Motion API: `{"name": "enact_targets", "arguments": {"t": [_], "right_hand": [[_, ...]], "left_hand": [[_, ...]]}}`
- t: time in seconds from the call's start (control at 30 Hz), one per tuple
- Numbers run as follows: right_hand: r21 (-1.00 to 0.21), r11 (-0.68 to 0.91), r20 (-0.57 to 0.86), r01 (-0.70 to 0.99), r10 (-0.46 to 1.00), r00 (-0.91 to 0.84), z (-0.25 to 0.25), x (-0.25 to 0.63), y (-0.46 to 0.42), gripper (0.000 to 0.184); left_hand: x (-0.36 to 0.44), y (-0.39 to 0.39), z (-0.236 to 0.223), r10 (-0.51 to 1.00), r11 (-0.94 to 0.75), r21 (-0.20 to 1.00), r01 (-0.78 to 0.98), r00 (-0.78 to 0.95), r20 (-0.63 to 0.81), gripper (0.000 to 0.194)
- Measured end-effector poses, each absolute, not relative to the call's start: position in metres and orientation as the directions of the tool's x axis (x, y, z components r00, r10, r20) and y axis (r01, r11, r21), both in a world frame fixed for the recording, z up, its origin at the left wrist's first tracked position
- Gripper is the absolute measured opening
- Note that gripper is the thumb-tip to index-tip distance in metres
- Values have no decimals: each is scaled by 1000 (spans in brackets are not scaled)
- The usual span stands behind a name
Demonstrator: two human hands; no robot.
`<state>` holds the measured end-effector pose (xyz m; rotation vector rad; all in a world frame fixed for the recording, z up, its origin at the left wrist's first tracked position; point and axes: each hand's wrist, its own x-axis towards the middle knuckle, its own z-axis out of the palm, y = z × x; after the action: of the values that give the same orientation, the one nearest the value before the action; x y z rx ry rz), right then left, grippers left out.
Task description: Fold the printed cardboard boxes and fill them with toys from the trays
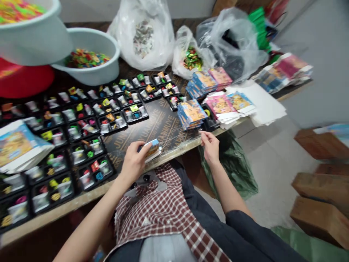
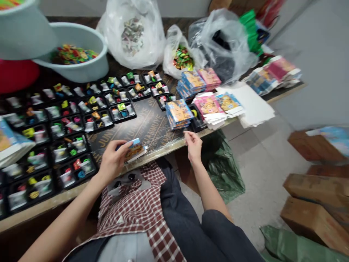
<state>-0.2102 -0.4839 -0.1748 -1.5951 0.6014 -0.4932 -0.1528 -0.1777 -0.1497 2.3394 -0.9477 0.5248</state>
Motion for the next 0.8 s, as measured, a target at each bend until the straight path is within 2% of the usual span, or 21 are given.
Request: {"name": "enact_targets", "arguments": {"t": [0.07,0.13,0.2,0.3,0.43,0.57,0.63,0.7,0.8], "right_hand": [[-967,182,-221,-176,-269,938,-157,-212,-438,42],[-894,345,-282,-286,61,957,-141,-211,-399,46],[-819,445,-275,-362,250,929,-132,-206,-373,48],[-726,520,-276,-451,380,883,-132,-197,-357,44],[-673,543,-306,-502,414,858,-141,-191,-356,37],[-739,468,-336,-485,368,867,-144,-193,-355,44],[-833,346,-328,-431,319,889,-143,-195,-359,52],[-929,144,-295,-340,261,919,-140,-193,-368,60],[-979,-123,-171,-163,54,984,-138,-173,-388,72]], "left_hand": [[-155,-179,-148,-491,-593,377,-711,691,531,29],[-158,-180,-146,-488,-577,395,-714,690,535,30],[-159,-180,-145,-489,-549,408,-729,676,551,32],[-160,-179,-145,-485,-501,421,-756,648,587,33],[-161,-176,-145,-504,-480,431,-764,642,577,34],[-163,-180,-145,-495,-520,434,-736,673,550,24],[-164,-184,-146,-444,-553,448,-702,704,554,16],[-164,-187,-148,-402,-591,462,-661,739,542,17],[-163,-188,-147,-404,-585,500,-638,765,502,22]]}}
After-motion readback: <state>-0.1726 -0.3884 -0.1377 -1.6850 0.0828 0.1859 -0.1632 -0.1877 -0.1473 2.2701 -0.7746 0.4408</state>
